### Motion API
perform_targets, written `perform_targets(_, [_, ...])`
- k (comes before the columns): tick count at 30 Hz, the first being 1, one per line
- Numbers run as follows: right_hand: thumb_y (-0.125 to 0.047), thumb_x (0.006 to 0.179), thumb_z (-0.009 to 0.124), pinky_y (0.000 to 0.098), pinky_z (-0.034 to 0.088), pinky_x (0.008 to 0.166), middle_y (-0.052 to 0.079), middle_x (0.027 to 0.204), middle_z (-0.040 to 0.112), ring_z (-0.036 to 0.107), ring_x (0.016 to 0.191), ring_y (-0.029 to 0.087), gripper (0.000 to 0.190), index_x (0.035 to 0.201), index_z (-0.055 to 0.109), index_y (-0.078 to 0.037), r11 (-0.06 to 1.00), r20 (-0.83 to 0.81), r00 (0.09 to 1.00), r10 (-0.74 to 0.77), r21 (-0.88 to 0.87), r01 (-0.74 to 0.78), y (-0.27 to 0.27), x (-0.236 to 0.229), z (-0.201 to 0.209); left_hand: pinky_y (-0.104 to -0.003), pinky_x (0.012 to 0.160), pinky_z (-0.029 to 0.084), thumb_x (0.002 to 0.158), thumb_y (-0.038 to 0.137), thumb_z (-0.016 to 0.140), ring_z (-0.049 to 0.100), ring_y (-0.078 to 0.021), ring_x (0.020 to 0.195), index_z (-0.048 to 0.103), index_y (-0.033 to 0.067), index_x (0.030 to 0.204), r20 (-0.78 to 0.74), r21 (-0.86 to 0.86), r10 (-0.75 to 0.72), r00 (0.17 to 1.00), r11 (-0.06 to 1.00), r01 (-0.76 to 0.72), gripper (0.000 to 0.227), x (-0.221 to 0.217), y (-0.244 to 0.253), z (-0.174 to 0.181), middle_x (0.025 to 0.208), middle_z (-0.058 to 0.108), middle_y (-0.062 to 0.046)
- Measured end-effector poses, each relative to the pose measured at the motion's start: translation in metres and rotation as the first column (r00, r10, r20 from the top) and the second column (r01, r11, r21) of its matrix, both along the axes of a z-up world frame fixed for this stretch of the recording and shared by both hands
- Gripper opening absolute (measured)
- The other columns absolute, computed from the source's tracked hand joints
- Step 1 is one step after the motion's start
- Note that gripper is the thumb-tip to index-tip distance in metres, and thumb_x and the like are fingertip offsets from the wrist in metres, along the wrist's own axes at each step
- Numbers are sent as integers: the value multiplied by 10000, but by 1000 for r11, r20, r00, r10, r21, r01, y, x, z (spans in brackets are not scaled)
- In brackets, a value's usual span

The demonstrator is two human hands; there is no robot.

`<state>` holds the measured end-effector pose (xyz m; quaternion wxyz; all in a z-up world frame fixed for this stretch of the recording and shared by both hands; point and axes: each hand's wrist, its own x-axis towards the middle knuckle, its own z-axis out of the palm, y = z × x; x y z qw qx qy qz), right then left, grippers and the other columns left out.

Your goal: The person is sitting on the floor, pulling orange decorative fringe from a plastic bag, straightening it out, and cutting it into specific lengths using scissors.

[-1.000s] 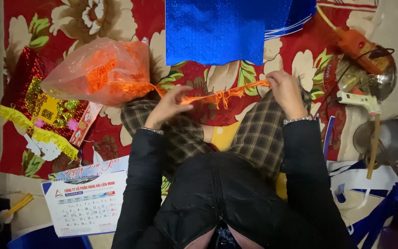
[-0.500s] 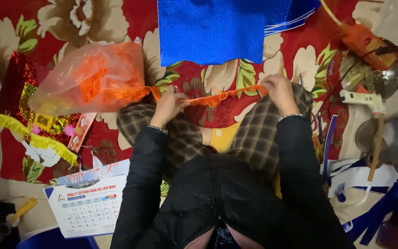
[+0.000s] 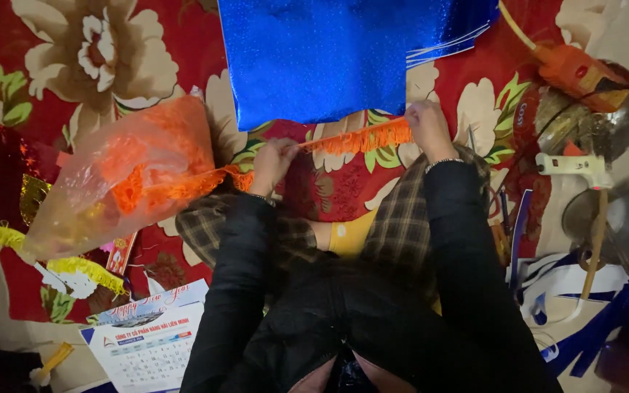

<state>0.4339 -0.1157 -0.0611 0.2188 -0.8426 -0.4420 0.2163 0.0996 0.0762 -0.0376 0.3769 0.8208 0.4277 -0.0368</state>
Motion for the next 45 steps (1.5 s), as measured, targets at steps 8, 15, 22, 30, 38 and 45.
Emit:
perform_targets(8, [-122,921,697,481,530,760,188,829,597,609,900,437,83,891,702,-45,998,15,1000,-6,-64,6,12,8,-4,-470,811,519,930,278,673,631,-451,904,766,160,942,178,-74,151,972,987,-140,151,13,4,15,890,568,-168])
perform_targets(15, [-127,921,726,422,532,755,126,811,535,580,892,390,123,895,669,-22,998,-1,999,-40,-50,40,16,5,-5,-451,779,503,937,250,659,623,-440,865,763,106,924,246,-114,241,939,969,-218,178,20,4,12,844,552,-172])
perform_targets(22, [-156,930,706,515,527,773,197,867,630,618,913,454,123,966,718,-40,996,-54,995,-82,-40,80,8,14,-16,-463,743,506,935,283,660,626,-436,850,764,142,891,257,-89,266,929,964,-252,181,23,2,6,797,548,-160])
perform_targets(30, [-60,925,670,377,538,818,87,891,629,666,889,332,143,951,754,-173,977,7,987,-159,145,157,-8,4,-12,-498,745,501,924,284,654,617,-469,849,756,120,884,255,-59,256,933,967,-249,197,25,1,8,795,570,-196])
perform_targets(38, [-98,859,753,417,484,898,88,923,589,598,1004,328,155,1007,718,-122,992,122,993,-3,126,-12,14,-15,8,-477,753,510,918,286,665,634,-447,854,758,138,873,262,-63,263,929,965,-256,180,26,1,8,797,589,-172])
perform_targets(45, [-65,913,666,459,456,864,108,898,576,594,915,405,56,967,663,-77,997,33,997,-71,45,69,9,-3,-20,-477,760,515,923,294,666,646,-437,871,759,140,884,263,-51,255,931,967,-250,185,27,2,7,808,612,-169])
